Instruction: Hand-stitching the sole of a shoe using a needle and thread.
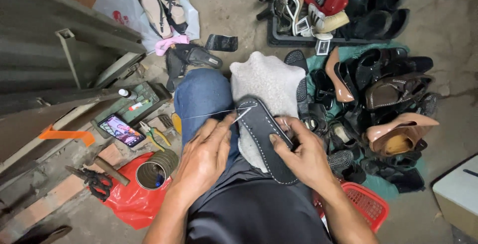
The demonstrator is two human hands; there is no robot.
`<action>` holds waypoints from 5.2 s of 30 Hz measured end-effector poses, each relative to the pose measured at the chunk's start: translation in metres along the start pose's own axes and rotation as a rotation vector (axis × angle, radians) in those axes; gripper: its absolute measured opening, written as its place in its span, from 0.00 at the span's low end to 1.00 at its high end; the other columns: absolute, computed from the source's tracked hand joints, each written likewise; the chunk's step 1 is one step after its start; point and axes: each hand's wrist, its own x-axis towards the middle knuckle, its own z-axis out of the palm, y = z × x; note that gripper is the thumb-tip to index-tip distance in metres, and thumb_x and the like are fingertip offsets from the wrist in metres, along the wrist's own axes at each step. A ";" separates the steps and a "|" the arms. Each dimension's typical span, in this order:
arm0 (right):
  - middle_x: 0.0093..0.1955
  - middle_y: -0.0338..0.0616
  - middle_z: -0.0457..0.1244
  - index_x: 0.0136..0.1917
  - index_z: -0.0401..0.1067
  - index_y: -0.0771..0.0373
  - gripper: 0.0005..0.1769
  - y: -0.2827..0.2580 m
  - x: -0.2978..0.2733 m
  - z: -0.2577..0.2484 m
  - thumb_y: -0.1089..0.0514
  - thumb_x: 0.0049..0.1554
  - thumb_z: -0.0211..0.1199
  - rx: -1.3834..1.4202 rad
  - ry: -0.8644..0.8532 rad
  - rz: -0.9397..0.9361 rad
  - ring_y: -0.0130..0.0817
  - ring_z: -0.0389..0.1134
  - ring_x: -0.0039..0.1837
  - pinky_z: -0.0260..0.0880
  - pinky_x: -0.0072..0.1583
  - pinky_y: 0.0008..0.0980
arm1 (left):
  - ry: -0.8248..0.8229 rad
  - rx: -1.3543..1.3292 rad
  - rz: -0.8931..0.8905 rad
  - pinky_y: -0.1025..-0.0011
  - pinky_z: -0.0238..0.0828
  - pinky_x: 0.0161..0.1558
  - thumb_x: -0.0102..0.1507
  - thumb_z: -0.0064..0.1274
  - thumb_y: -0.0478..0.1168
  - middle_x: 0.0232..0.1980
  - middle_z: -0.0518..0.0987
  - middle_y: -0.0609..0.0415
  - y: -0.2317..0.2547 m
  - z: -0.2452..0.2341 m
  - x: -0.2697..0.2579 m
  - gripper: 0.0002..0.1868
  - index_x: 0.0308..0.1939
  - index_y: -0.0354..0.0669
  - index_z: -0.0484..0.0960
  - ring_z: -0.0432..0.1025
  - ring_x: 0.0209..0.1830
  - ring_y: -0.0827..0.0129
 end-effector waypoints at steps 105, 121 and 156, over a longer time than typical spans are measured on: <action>0.35 0.40 0.72 0.57 0.69 0.52 0.11 -0.020 0.052 0.022 0.56 0.61 0.61 -0.317 -0.282 -0.353 0.46 0.75 0.41 0.74 0.47 0.48 | 0.177 0.278 0.230 0.63 0.70 0.32 0.71 0.43 0.45 0.26 0.73 0.54 -0.057 0.038 0.019 0.14 0.32 0.52 0.78 0.72 0.31 0.55; 0.36 0.46 0.74 0.59 0.78 0.51 0.19 -0.008 0.048 0.003 0.56 0.53 0.70 -0.110 -0.223 -0.288 0.53 0.74 0.38 0.73 0.41 0.49 | 0.009 0.416 -0.494 0.61 0.72 0.32 0.56 0.59 0.73 0.20 0.79 0.51 -0.079 -0.015 -0.030 0.32 0.24 0.49 0.80 0.78 0.26 0.53; 0.43 0.57 0.69 0.65 0.68 0.74 0.29 -0.001 0.021 0.058 0.52 0.57 0.60 -0.370 -0.005 -0.537 0.50 0.73 0.43 0.72 0.41 0.43 | 0.209 0.165 -0.007 0.67 0.68 0.23 0.64 0.55 0.45 0.25 0.74 0.60 -0.043 0.035 -0.015 0.12 0.26 0.49 0.81 0.70 0.20 0.63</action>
